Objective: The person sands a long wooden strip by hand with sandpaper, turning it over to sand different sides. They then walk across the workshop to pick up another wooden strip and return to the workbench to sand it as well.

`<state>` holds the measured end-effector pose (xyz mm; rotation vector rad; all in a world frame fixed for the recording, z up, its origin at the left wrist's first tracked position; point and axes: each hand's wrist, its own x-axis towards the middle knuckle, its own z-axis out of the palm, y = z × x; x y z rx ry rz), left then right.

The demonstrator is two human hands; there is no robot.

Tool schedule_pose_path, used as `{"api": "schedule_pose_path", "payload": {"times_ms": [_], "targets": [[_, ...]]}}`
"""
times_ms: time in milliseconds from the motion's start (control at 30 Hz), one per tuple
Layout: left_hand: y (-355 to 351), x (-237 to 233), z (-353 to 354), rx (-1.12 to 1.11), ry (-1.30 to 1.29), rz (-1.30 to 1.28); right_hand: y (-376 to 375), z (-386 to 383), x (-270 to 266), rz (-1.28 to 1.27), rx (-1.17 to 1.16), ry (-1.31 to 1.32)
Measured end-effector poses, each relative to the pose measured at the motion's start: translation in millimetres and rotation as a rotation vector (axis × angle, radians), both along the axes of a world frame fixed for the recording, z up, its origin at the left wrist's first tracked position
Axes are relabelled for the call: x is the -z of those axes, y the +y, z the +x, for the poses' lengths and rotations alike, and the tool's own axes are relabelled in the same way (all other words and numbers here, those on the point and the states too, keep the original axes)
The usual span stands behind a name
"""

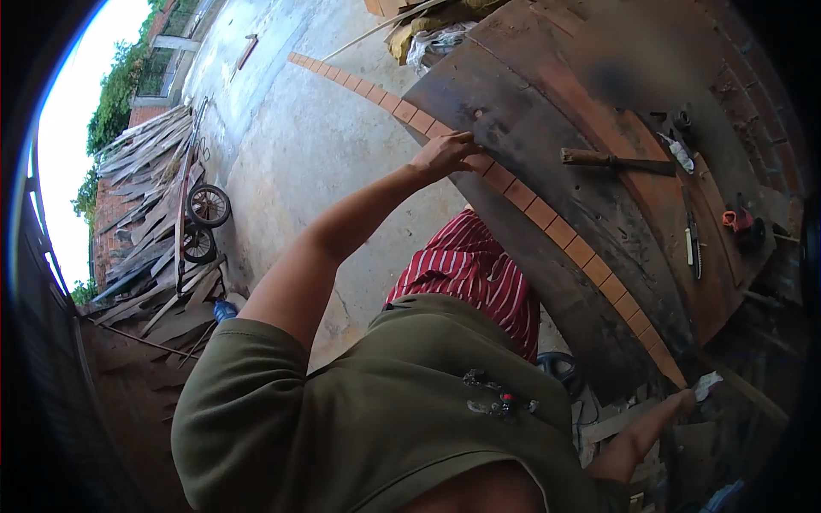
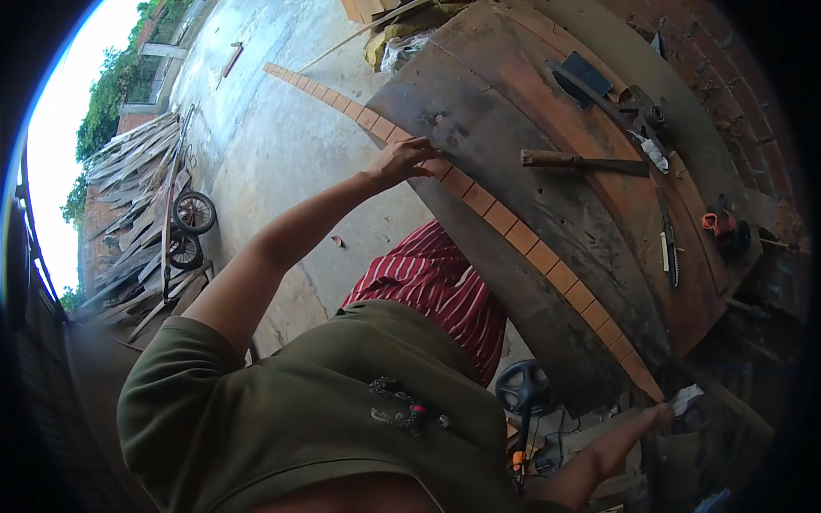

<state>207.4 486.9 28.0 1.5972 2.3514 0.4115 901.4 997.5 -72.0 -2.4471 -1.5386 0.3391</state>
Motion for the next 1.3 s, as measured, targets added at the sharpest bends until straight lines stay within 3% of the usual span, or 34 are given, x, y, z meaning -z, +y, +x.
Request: {"api": "schedule_pose_path", "payload": {"times_ms": [67, 133, 233, 267, 333, 433, 467, 533, 567, 633, 667, 733, 800, 833, 867, 900, 933, 967, 1000, 1033, 1133, 1200, 1300], "targets": [[0, -6, 4, -0.035, -0.036, -0.003, -33, -36, -10, 0.231, -0.163, -0.193], [-3, -2, 3, -0.016, 0.009, 0.009, -76, -83, -24, 0.363, -0.368, -0.190], [-3, -10, 2, -0.118, -0.189, 0.046, -133, -141, -27, 0.380, -0.631, -0.084], [-8, -4, -6, -0.091, -0.182, 0.111, -147, -153, -28, 0.366, -0.662, -0.081], [-16, -3, -21, -0.270, -0.211, 0.245, -145, -152, -22, 0.350, -0.608, -0.141], [-47, 19, -79, -0.843, -0.031, 0.444, -124, -133, 0, 0.180, -0.591, -0.255], [-61, 22, -100, -1.066, 0.090, 0.440, -132, -134, -4, 0.183, -0.579, -0.283], [-89, 33, -150, -1.614, 0.062, 0.302, -140, -144, -16, 0.103, -0.531, -0.402], [-99, 30, -172, -1.860, -0.104, 0.235, -147, -157, -26, 0.048, -0.487, -0.365], [-125, 40, -211, -1.996, -0.459, 0.391, -163, -159, -27, 0.018, -0.462, -0.310], [-149, 88, -249, -1.987, -0.521, 0.504, -167, -153, -17, 0.040, -0.484, -0.295], [-163, 115, -284, -1.877, -0.959, 0.723, -181, -165, -26, -0.016, -0.443, -0.093], [-170, 154, -316, -1.707, -1.250, 0.826, -209, -203, -61, -0.171, -0.487, -0.319], [-168, 151, -318, -1.692, -1.274, 0.787, -220, -212, -64, -0.089, -0.501, -0.364], [-165, 136, -312, -1.723, -1.273, 0.805, -224, -214, -63, -0.107, -0.468, -0.234], [-159, 117, -300, -1.748, -1.278, 0.817, -212, -181, -16, 0.032, -0.296, 0.278], [-156, 111, -291, -1.767, -1.288, 0.825, -231, -211, -40, 0.112, -0.073, 0.618], [-170, 113, -294, -1.617, -1.535, 0.842, -235, -217, -56, 0.053, 0.142, 0.691], [-155, 74, -267, -1.582, -1.547, 0.899, -245, -232, -80, 0.046, 0.303, 0.676], [-164, 76, -269, -1.567, -1.602, 1.019, -252, -241, -100, 0.036, 0.457, 0.667], [-187, 51, -251, -1.391, -1.697, 1.150, -249, -191, -95, 0.151, 0.626, 0.972], [-207, 43, -241, -1.341, -1.713, 1.179, -244, -161, -85, 0.213, 0.668, 1.003], [-241, 25, -215, -1.398, -1.680, 1.201, -226, -117, -87, 0.317, 0.667, 1.160]]}}
